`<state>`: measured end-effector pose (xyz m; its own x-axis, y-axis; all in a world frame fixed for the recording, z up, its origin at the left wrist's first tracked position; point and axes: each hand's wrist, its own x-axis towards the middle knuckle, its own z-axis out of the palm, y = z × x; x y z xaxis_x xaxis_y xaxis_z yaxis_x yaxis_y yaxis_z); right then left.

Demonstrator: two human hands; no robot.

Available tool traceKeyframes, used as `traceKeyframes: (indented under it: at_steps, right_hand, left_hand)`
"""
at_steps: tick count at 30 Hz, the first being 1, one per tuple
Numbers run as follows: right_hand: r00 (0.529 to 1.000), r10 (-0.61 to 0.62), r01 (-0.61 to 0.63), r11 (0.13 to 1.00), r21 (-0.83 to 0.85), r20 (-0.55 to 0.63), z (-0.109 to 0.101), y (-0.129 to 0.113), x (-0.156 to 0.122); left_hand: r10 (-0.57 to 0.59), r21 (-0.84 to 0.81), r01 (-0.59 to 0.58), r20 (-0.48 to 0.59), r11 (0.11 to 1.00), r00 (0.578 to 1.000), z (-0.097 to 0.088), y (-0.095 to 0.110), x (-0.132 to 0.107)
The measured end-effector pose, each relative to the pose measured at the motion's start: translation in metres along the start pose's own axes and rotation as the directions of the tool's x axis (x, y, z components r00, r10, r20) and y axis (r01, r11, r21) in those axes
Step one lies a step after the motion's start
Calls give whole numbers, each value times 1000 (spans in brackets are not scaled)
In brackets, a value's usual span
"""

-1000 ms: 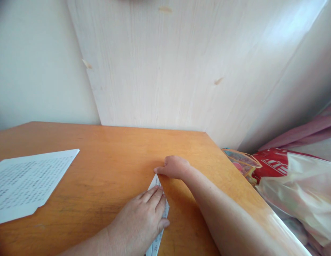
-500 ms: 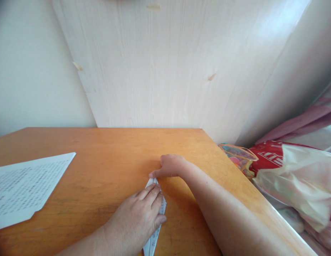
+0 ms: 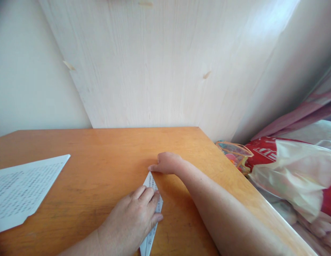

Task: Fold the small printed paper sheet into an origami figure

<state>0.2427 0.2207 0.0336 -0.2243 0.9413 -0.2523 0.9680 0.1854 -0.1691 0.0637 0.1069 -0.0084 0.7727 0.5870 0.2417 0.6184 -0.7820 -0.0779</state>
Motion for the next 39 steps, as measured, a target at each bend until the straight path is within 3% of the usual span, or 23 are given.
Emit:
traceKeyframes:
  at_steps: [6,11,17,24,31,39]
  right_hand:
    - [965,-224,222,975,30,134,-11,11,-7]
    - [973,-190,201,977,-74,131,-10,1,-12]
    - [978,-161,168,985,-46,132,-9,-2,-10]
    - [986,-107,113,993,-36,125,-8,-4,-7]
    - [995,-80,82,996,-37,56,-5,-1,-2]
    - [996,-35,40,997,-67,76,-5,-6,-5]
  left_hand:
    - [40,54,-39,-22,998,999,0,-1,1]
    - [26,46,-25,-18,999,999,1,-2,-1]
    - [60,65,-60,3,996,998,-1,-2,0]
    - [24,43,-23,-8,999,1000,-1,-1,1]
    - [17,26,-18,8,1000,1000,-4,0,2]
    - [14,40,-13,-33,999,999,0,-1,0]
